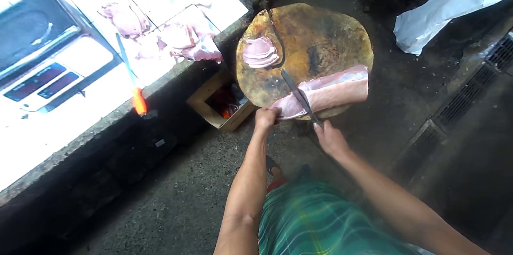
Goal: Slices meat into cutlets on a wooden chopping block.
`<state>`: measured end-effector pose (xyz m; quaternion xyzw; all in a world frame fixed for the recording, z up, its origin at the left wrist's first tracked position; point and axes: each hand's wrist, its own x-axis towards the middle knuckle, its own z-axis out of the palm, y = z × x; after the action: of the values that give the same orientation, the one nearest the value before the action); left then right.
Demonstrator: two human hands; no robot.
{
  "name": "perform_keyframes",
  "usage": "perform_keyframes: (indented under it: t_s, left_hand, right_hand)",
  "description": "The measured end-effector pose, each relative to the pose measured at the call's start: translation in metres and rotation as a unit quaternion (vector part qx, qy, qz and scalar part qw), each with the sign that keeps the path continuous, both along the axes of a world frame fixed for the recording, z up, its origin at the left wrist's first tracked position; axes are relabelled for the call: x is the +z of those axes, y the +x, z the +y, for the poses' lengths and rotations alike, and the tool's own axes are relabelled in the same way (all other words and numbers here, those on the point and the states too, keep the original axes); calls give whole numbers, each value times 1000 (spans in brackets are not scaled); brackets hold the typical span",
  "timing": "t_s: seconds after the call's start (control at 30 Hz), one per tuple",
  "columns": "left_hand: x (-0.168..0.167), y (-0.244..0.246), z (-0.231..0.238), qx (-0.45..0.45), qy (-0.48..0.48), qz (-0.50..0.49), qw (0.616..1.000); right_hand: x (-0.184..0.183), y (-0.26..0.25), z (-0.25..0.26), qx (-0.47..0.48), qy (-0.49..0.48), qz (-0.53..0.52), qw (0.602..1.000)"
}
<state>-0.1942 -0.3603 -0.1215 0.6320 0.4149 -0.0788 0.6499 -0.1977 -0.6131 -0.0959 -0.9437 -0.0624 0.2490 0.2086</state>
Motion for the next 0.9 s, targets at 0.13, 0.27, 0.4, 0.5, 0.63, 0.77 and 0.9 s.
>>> perform_keyframes:
  t_s: [0.13,0.27,0.4,0.5,0.63,0.77,0.9]
  left_hand:
    - [0,1,0,-12,21,21,999]
    - [2,0,0,-29,41,22,999]
    - [-3,-1,0,-18,32,8,999]
    - [-3,-1,0,-19,31,11,999]
    - [-4,1,1,-32,77,11,996]
    - [-13,-3,1,-52,112,16,992]
    - [-11,-8,-1,-34,95,18,995]
  right_hand:
    - [34,-4,1,-2,33,-31,999]
    - [79,2,13,26,186,-287,939]
    - [102,26,38,61,372,-423,824]
    - [40,14,26,32,270,-344,899]
    - [23,10,19,7,-36,20,999]
    - [60,18,20,2,-26,65,998]
    - [115,11,18,24,76,-93,992]
